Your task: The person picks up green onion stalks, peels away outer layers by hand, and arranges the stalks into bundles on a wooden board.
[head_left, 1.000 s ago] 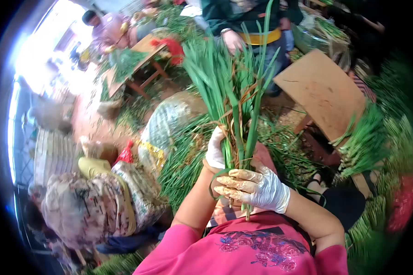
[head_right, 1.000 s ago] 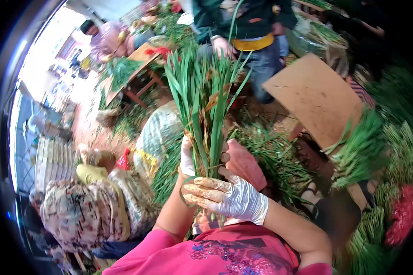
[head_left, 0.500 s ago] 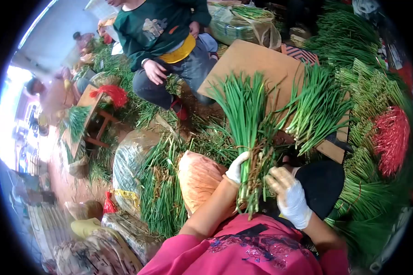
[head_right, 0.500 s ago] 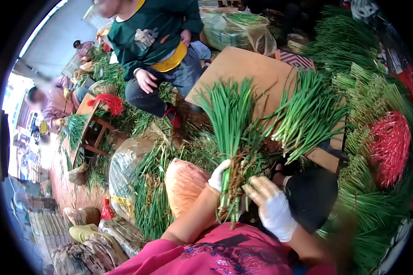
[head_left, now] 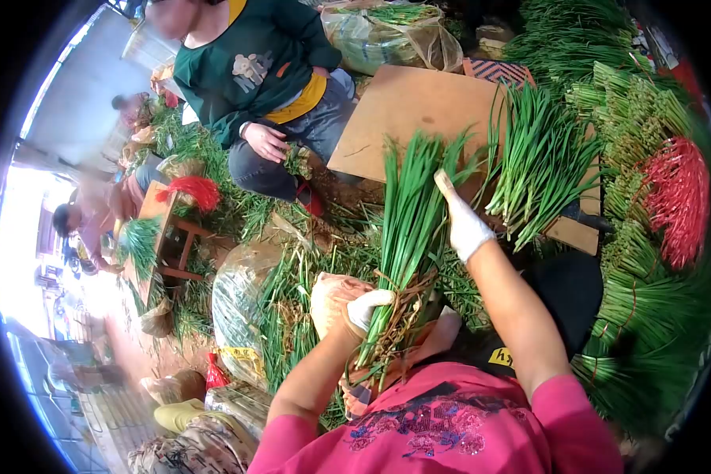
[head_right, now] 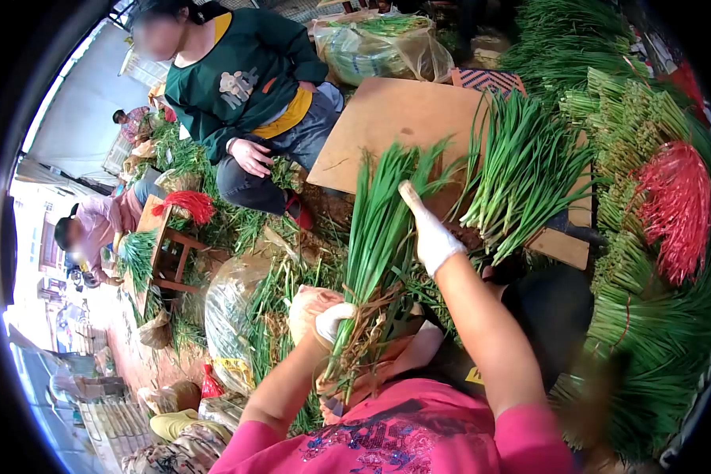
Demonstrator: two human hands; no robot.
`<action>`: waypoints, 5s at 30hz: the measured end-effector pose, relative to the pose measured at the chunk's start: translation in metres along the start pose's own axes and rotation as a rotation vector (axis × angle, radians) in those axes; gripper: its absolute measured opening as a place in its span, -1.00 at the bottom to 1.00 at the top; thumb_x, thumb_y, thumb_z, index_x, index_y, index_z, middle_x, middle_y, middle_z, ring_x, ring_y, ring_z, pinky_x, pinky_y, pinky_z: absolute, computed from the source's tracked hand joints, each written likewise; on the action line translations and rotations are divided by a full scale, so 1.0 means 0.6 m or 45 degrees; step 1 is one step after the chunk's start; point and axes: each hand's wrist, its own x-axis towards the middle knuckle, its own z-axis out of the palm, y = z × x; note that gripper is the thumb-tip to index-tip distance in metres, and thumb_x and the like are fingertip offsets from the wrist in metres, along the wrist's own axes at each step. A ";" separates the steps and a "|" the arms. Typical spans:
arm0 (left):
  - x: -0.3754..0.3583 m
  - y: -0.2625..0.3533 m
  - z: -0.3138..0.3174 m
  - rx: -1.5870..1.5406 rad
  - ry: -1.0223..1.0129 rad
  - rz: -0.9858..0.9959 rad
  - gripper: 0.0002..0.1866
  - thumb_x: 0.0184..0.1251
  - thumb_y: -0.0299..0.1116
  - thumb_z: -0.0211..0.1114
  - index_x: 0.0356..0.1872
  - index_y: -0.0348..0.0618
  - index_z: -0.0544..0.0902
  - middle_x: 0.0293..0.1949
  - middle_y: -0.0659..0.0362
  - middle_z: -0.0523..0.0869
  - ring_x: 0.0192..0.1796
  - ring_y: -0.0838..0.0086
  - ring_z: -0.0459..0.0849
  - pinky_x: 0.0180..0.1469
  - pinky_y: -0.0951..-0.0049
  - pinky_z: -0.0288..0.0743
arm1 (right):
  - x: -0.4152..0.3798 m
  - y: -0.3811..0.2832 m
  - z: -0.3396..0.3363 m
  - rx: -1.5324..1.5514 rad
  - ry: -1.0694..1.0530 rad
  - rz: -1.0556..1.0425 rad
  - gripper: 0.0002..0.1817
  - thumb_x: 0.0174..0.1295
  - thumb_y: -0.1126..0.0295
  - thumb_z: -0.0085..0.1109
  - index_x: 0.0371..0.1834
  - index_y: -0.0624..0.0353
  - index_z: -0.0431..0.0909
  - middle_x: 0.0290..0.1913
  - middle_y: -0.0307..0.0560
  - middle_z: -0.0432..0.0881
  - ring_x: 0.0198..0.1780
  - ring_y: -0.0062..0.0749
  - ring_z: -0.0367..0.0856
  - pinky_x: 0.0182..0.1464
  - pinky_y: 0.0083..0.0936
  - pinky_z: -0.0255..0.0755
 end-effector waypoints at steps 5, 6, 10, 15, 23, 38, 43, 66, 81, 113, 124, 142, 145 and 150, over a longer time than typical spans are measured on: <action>0.030 0.098 0.012 0.722 -0.167 0.210 -0.26 0.08 -0.13 0.36 0.28 -0.29 0.36 0.09 -0.02 0.59 0.12 0.24 0.58 0.17 0.26 0.46 | 0.049 -0.130 0.099 -0.183 -0.313 -0.057 -0.50 0.20 0.04 0.17 0.08 0.15 0.57 0.03 -0.07 0.63 0.08 -0.35 0.54 0.20 -0.38 0.33; 0.042 0.126 0.001 0.907 -0.185 0.272 -0.23 0.10 -0.04 0.37 0.28 -0.28 0.36 0.10 0.00 0.58 0.12 0.27 0.57 0.19 0.27 0.45 | 0.030 -0.169 0.131 -0.260 -0.276 -0.168 -0.53 0.19 0.09 0.20 0.05 0.17 0.58 -0.03 -0.07 0.65 0.01 -0.37 0.58 0.14 -0.40 0.38; 0.037 0.231 0.169 0.911 -0.159 0.862 -0.22 0.20 0.05 0.28 0.32 -0.26 0.30 0.21 0.09 0.50 0.16 0.37 0.52 0.21 0.31 0.39 | 0.040 -0.277 0.215 -0.244 -0.482 -0.602 -0.66 0.21 0.25 0.16 -0.05 0.25 0.60 -0.18 -0.02 0.69 -0.21 -0.38 0.68 -0.14 -0.45 0.58; 0.048 0.345 0.317 1.167 -0.198 1.398 -0.35 0.18 -0.34 0.35 0.30 -0.19 0.32 0.07 0.23 0.55 0.04 0.58 0.53 0.07 0.54 0.44 | 0.000 -0.366 0.304 -0.451 -0.519 -1.206 -0.80 0.18 0.41 0.21 -0.19 0.27 0.64 -0.34 -0.17 0.68 -0.33 -0.56 0.62 -0.25 -0.55 0.50; 0.148 0.407 0.303 1.004 -0.136 1.344 -0.39 0.13 -0.52 0.39 0.24 -0.22 0.37 0.05 0.19 0.59 0.06 0.44 0.58 0.11 0.41 0.49 | 0.079 -0.343 0.258 -1.298 -0.004 -1.452 -0.39 -0.01 0.16 0.40 0.06 0.31 0.49 -0.10 0.02 0.68 -0.14 -0.36 0.69 -0.09 -0.49 0.53; -0.013 0.264 0.363 1.463 0.077 1.417 -0.41 0.05 -0.27 0.39 0.13 -0.27 0.47 -0.05 0.05 0.66 -0.02 0.26 0.65 0.08 0.29 0.51 | -0.070 -0.299 0.303 -1.067 -0.688 -1.022 -0.69 0.22 0.20 0.14 -0.23 0.25 0.63 -0.33 0.02 0.70 -0.36 -0.29 0.68 -0.28 -0.47 0.54; -0.068 0.144 0.259 0.830 0.316 1.233 -0.56 -0.03 -0.37 0.30 -0.06 -0.31 0.52 -0.31 -0.02 0.68 -0.35 0.22 0.68 -0.23 0.28 0.62 | -0.069 -0.180 0.326 -1.085 -0.430 -2.161 -0.49 0.16 0.15 0.22 0.08 0.27 0.49 0.04 0.15 0.55 0.01 -0.07 0.57 0.08 -0.38 0.44; -0.307 -0.026 -0.066 -0.193 0.510 1.893 -0.78 0.36 -0.32 0.13 -0.03 -0.06 0.56 -0.32 0.28 0.63 -0.10 0.36 0.57 0.11 0.10 0.44 | -0.116 0.100 0.039 -1.979 -0.754 -0.810 -0.62 0.06 0.22 0.19 -0.05 0.12 0.62 -0.10 0.00 0.65 -0.05 -0.16 0.61 0.03 -0.33 0.48; -0.355 -0.087 -0.232 -0.552 0.838 1.833 -0.90 0.30 -0.29 0.19 -0.40 0.04 0.60 -0.52 0.34 0.62 -0.39 0.48 0.58 -0.06 0.05 0.54 | 0.001 0.174 -0.294 -3.138 -0.509 0.711 -0.66 0.09 0.38 0.16 -0.04 0.14 0.63 -0.03 0.04 0.67 -0.04 -0.08 0.66 -0.07 -0.18 0.53; -0.307 -0.059 -0.264 -0.459 0.986 1.802 -0.86 0.31 -0.27 0.16 -0.23 -0.06 0.54 -0.45 0.30 0.60 -0.38 0.48 0.57 -0.05 0.30 0.50 | 0.014 0.175 -0.265 -1.180 0.120 0.102 -0.79 0.13 0.16 0.26 -0.47 0.05 0.67 -0.72 -0.25 0.40 -0.71 -0.46 0.29 -0.59 -0.45 0.18; -0.315 -0.074 -0.189 -0.369 0.672 1.887 -0.83 0.26 -0.33 0.17 -0.18 -0.11 0.59 -0.20 0.16 0.64 -0.07 0.34 0.58 0.17 0.12 0.40 | -0.099 0.163 -0.019 -1.429 -0.341 0.063 -0.60 0.16 0.00 0.24 -0.27 0.16 0.68 -0.50 -0.13 0.68 -0.52 -0.45 0.64 -0.43 -0.53 0.48; -0.293 -0.049 -0.102 -0.143 0.458 1.840 -0.75 0.17 -0.47 0.17 -0.10 -0.10 0.53 -0.20 0.20 0.65 -0.01 0.26 0.55 0.28 0.04 0.27 | -0.061 0.170 0.109 -1.448 -0.620 -0.412 -0.78 0.25 0.31 0.21 -0.15 0.21 0.59 -0.48 -0.24 0.66 -0.45 -0.52 0.61 -0.37 -0.54 0.48; -0.288 -0.047 -0.102 -0.185 0.384 1.822 -0.75 0.17 -0.47 0.18 -0.09 -0.11 0.53 -0.22 0.21 0.65 -0.03 0.26 0.57 0.27 0.02 0.28 | -0.094 0.197 0.104 -2.041 -0.864 -0.877 -0.75 0.18 0.46 0.10 -0.07 0.13 0.58 -0.27 -0.05 0.63 -0.29 -0.22 0.64 -0.19 -0.40 0.53; -0.282 -0.035 -0.088 -0.181 0.388 1.788 -0.75 0.20 -0.46 0.17 -0.07 -0.09 0.53 -0.25 0.19 0.67 -0.07 0.27 0.59 0.26 0.03 0.31 | -0.055 0.250 0.155 -1.157 -1.025 -1.174 -0.72 0.18 0.45 0.08 -0.02 0.13 0.56 -0.22 -0.02 0.63 -0.23 -0.28 0.63 -0.22 -0.48 0.51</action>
